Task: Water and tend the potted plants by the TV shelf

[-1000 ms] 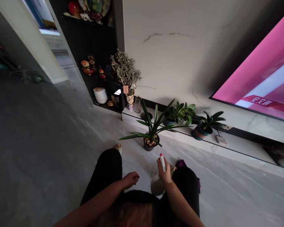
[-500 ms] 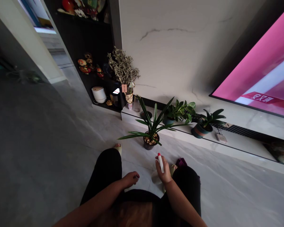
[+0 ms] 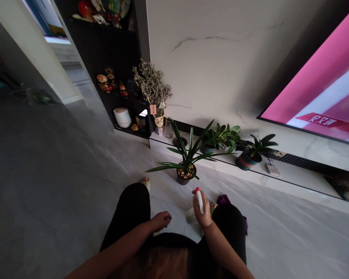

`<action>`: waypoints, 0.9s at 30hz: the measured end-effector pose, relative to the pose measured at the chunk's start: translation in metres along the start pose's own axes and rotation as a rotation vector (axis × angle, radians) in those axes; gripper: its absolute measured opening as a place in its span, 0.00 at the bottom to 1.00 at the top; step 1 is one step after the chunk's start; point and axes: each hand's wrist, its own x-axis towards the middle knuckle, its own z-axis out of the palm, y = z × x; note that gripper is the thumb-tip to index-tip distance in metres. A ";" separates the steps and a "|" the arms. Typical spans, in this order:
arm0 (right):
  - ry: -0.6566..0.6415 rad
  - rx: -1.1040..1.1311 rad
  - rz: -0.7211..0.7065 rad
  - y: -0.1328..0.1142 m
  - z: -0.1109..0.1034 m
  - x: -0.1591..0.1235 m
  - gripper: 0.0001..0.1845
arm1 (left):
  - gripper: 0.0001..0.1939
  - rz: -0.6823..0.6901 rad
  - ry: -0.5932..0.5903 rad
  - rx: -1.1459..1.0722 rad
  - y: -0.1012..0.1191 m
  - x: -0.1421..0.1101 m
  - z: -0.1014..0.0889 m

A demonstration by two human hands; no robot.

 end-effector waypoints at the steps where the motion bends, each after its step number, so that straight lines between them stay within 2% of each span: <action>1: -0.001 -0.003 0.006 -0.001 0.000 0.000 0.12 | 0.15 -0.001 -0.002 0.000 0.000 0.000 0.000; 13: -0.034 -0.011 0.050 -0.003 -0.010 -0.017 0.11 | 0.16 0.001 -0.002 0.013 0.009 -0.004 0.000; 21: -0.119 -0.044 0.008 -0.007 -0.015 -0.034 0.12 | 0.16 -0.001 -0.012 0.015 0.015 -0.008 -0.001; 27: -0.057 -0.058 0.002 0.006 -0.008 -0.036 0.11 | 0.15 -0.001 -0.019 0.006 0.016 -0.009 -0.001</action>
